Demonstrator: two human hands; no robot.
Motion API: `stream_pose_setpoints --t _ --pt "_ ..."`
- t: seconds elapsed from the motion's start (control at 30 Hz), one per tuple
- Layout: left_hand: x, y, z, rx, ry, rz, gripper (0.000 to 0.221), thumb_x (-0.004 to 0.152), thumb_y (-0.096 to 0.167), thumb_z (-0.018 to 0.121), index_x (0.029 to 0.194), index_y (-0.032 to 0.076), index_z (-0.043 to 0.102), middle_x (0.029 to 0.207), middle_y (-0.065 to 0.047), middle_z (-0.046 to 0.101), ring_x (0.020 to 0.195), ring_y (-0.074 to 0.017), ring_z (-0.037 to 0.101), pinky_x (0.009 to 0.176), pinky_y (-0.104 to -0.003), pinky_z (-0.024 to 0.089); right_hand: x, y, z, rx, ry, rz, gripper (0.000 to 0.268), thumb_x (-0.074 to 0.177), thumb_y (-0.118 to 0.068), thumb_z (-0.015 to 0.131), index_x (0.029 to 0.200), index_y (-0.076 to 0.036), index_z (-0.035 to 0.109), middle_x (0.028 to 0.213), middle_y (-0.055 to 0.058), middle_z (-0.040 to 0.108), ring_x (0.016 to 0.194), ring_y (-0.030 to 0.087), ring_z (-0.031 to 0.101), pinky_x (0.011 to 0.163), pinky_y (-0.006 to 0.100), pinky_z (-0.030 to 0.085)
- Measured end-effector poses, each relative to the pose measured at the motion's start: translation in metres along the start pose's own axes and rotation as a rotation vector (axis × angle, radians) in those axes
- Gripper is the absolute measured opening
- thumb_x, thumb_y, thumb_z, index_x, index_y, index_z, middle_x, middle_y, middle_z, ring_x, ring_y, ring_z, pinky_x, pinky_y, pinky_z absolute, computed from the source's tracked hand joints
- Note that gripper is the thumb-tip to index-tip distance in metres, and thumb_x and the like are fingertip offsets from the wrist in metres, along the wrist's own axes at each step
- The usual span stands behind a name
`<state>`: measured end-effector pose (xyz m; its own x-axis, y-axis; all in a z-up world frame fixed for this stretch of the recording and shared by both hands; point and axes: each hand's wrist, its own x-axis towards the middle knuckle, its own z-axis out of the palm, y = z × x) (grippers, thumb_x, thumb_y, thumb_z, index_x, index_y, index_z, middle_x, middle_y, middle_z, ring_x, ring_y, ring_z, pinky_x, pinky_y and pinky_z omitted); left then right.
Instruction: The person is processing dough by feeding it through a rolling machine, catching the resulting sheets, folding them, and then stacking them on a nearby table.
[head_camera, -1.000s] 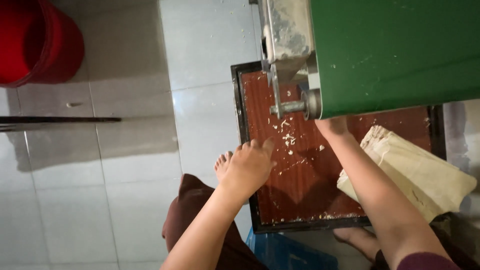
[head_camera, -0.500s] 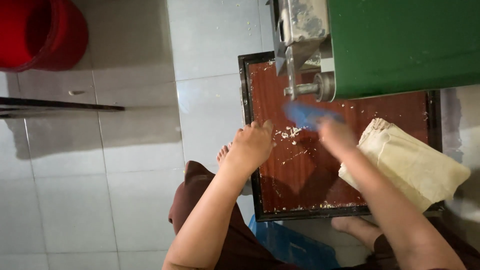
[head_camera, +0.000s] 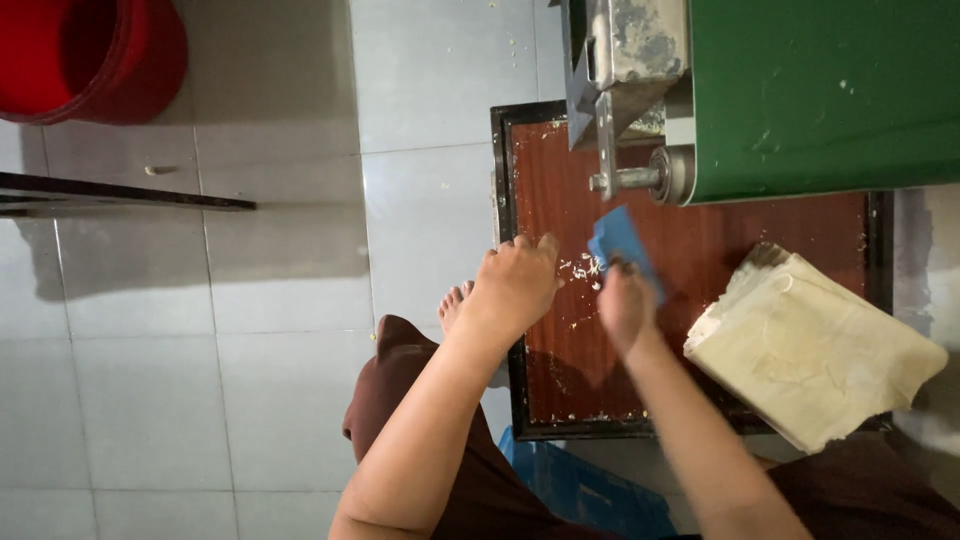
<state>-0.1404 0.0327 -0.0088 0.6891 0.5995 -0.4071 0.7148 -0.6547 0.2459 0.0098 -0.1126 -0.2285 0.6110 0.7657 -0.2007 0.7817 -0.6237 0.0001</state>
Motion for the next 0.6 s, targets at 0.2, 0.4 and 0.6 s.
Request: stream_pose_setpoints --t 0.2,0.4,0.6 --pt "-0.004 -0.002 -0.004 -0.015 -0.020 -0.013 0.036 0.090 0.036 0.074 0.115 0.011 0.063 0.101 -0.016 0.069 0.096 -0.0381 0.072 0.082 -0.047 0.056 -0.017 0.027 0.000 -0.039 0.067 -0.034 0.006 0.084 -0.015 0.064 0.085 -0.011 0.068 0.074 0.007 0.067 0.070 0.030 0.076 0.060 0.043 0.061" --pt "0.005 -0.002 0.009 0.001 0.000 -0.024 0.035 0.089 0.035 0.075 0.113 0.011 0.064 0.100 -0.014 0.069 0.095 -0.0362 0.072 0.081 -0.045 0.056 -0.025 0.054 0.052 0.118 0.149 0.167 0.014 0.085 -0.017 0.067 0.090 -0.004 0.064 0.077 0.013 0.065 0.074 0.038 0.073 0.064 0.050 0.060" --pt "-0.002 0.000 -0.005 -0.020 0.011 -0.035 0.038 0.088 0.036 0.076 0.114 0.012 0.063 0.100 -0.013 0.069 0.095 -0.0363 0.072 0.082 -0.046 0.056 0.018 0.016 0.030 0.302 0.094 0.125 0.014 0.085 -0.019 0.063 0.088 -0.006 0.064 0.079 0.017 0.068 0.083 0.042 0.073 0.073 0.054 0.059"
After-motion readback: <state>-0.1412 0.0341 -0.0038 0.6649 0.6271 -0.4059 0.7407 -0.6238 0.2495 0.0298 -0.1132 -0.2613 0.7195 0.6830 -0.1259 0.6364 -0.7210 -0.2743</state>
